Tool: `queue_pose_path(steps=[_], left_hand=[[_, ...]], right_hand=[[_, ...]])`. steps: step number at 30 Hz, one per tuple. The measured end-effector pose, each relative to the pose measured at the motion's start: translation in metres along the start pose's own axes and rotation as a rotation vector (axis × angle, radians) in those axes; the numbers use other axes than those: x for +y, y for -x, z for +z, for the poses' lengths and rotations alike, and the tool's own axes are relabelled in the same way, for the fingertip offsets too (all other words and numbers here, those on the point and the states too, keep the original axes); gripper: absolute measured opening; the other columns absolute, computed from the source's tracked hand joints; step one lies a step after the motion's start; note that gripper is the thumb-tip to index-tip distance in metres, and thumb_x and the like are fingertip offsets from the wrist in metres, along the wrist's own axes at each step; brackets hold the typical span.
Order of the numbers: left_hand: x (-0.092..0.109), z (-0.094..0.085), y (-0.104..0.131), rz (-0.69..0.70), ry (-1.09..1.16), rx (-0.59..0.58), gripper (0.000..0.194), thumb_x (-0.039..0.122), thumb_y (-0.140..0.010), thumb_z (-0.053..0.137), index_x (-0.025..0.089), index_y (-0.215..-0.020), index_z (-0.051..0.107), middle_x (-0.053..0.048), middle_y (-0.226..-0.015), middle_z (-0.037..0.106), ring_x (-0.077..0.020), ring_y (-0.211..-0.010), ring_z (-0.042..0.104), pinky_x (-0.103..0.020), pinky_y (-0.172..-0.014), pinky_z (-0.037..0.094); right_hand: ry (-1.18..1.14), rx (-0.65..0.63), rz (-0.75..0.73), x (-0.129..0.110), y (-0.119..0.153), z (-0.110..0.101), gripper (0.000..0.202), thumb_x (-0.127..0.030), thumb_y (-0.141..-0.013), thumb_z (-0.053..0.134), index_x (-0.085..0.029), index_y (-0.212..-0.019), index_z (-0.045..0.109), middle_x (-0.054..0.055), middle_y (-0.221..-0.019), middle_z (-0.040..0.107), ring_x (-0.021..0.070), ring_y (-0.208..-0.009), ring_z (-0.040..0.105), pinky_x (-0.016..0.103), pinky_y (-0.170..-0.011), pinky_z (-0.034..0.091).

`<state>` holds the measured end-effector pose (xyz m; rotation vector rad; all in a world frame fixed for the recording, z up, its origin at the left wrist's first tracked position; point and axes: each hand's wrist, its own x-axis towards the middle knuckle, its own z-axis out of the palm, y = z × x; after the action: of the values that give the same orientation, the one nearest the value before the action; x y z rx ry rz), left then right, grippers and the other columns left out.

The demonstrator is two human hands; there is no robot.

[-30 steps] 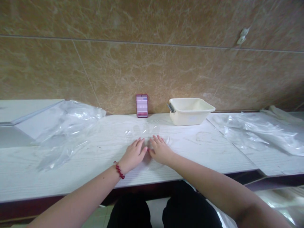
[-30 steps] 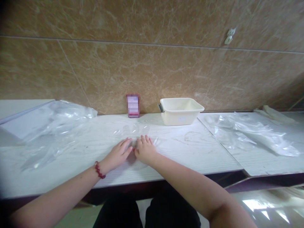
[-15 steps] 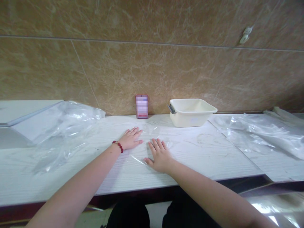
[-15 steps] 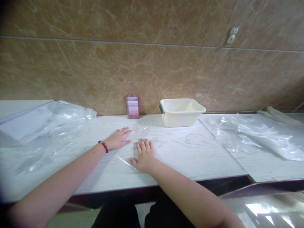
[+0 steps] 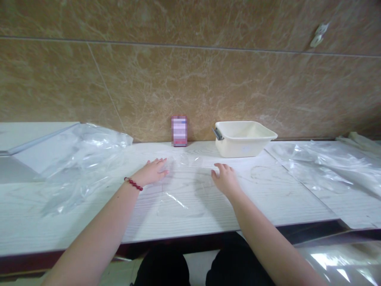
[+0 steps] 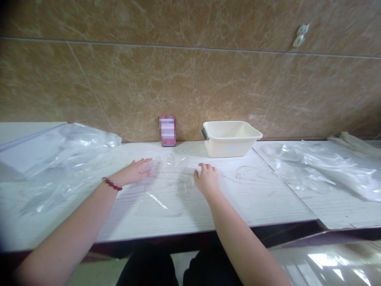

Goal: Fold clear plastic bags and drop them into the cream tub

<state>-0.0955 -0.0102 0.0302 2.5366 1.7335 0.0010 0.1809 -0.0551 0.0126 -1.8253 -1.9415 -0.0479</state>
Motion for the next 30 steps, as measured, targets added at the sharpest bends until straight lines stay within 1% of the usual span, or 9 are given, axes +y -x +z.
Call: queue_pose_path(steps=[3, 6, 9, 11, 17, 21, 24, 28, 30], left_hand=[[0.025, -0.005, 0.014, 0.092, 0.040, -0.105, 0.068, 0.058, -0.073, 0.026, 0.017, -0.127, 0.023, -0.012, -0.132, 0.024, -0.0251, -0.121, 0.018, -0.046, -0.095, 0.012], [0.046, -0.007, 0.023, 0.171, 0.050, -0.187, 0.080, 0.064, -0.064, 0.036, 0.021, -0.129, 0.019, -0.012, -0.135, 0.015, -0.0278, -0.123, 0.010, -0.048, -0.095, 0.010], [0.053, -0.006, 0.029, 0.218, 0.040, -0.299, 0.098, 0.068, -0.049, 0.048, 0.025, -0.129, 0.013, -0.012, -0.136, 0.004, -0.0320, -0.122, 0.004, -0.051, -0.093, 0.011], [0.052, -0.006, 0.032, 0.219, 0.031, -0.314, 0.104, 0.068, -0.044, 0.052, 0.026, -0.129, 0.012, -0.013, -0.136, 0.002, -0.0335, -0.122, 0.003, -0.052, -0.092, 0.012], [0.059, -0.004, 0.031, 0.205, 0.001, -0.223, 0.099, 0.070, -0.047, 0.048, 0.027, -0.129, 0.014, -0.015, -0.136, 0.003, -0.0354, -0.121, 0.001, -0.058, -0.089, 0.004], [0.083, 0.001, 0.025, 0.400, 0.064, -0.069, 0.076, 0.065, -0.065, 0.035, 0.026, -0.128, 0.020, -0.009, -0.136, 0.015, -0.0261, -0.123, 0.008, -0.047, -0.096, 0.003], [0.099, 0.007, 0.022, 0.510, 0.093, -0.029, 0.068, 0.062, -0.070, 0.030, 0.022, -0.125, 0.028, -0.008, -0.134, 0.023, -0.0230, -0.123, 0.013, -0.041, -0.098, 0.006], [0.106, 0.015, 0.023, 0.528, 0.090, -0.019, 0.067, 0.062, -0.070, 0.030, 0.020, -0.122, 0.033, -0.009, -0.132, 0.027, -0.0240, -0.123, 0.014, -0.041, -0.098, 0.008], [0.107, 0.015, 0.023, 0.518, 0.112, -0.015, 0.066, 0.062, -0.069, 0.032, 0.021, -0.121, 0.034, -0.009, -0.131, 0.029, -0.0246, -0.122, 0.016, -0.042, -0.097, 0.010]], right_hand=[[0.096, -0.055, 0.126, 0.023, -0.007, 0.000, 0.033, -0.034, -0.073, 0.043, -0.013, -0.095, 0.056, 0.014, -0.091, 0.056, 0.0232, -0.091, 0.049, 0.036, -0.082, 0.031], [0.090, -0.097, 0.134, 0.028, -0.007, 0.003, 0.031, -0.036, -0.071, 0.047, -0.014, -0.089, 0.058, 0.013, -0.089, 0.056, 0.0227, -0.091, 0.048, 0.034, -0.080, 0.031], [0.055, -0.124, 0.100, 0.022, -0.006, 0.005, 0.022, -0.032, -0.071, 0.047, -0.016, -0.080, 0.060, 0.011, -0.084, 0.057, 0.0212, -0.092, 0.047, 0.033, -0.080, 0.031], [0.046, -0.134, 0.077, 0.018, -0.007, 0.005, 0.018, -0.027, -0.072, 0.045, -0.017, -0.075, 0.060, 0.010, -0.080, 0.058, 0.0200, -0.091, 0.048, 0.032, -0.080, 0.030], [-0.027, -0.094, 0.056, 0.010, -0.009, 0.005, 0.019, -0.022, -0.076, 0.038, -0.016, -0.077, 0.056, 0.008, -0.079, 0.060, 0.0165, -0.082, 0.052, 0.027, -0.075, 0.033], [-0.159, -0.065, 0.096, 0.008, -0.011, 0.005, 0.016, -0.023, -0.079, 0.035, -0.017, -0.086, 0.048, 0.005, -0.077, 0.060, 0.0138, -0.071, 0.054, 0.023, -0.063, 0.036], [-0.282, -0.080, 0.107, 0.007, -0.010, 0.006, 0.015, -0.025, -0.079, 0.034, -0.019, -0.090, 0.042, 0.002, -0.070, 0.060, 0.0122, -0.064, 0.054, 0.022, -0.058, 0.036], [-0.417, -0.061, 0.074, 0.004, -0.003, 0.006, 0.030, -0.034, -0.070, 0.049, -0.020, -0.094, 0.038, -0.002, -0.066, 0.058, 0.0110, -0.060, 0.053, 0.022, -0.058, 0.038], [-0.460, -0.069, 0.049, 0.002, 0.002, 0.005, 0.041, -0.030, -0.063, 0.055, -0.020, -0.097, 0.036, -0.003, -0.070, 0.058, 0.0101, -0.061, 0.053, 0.022, -0.059, 0.039]])
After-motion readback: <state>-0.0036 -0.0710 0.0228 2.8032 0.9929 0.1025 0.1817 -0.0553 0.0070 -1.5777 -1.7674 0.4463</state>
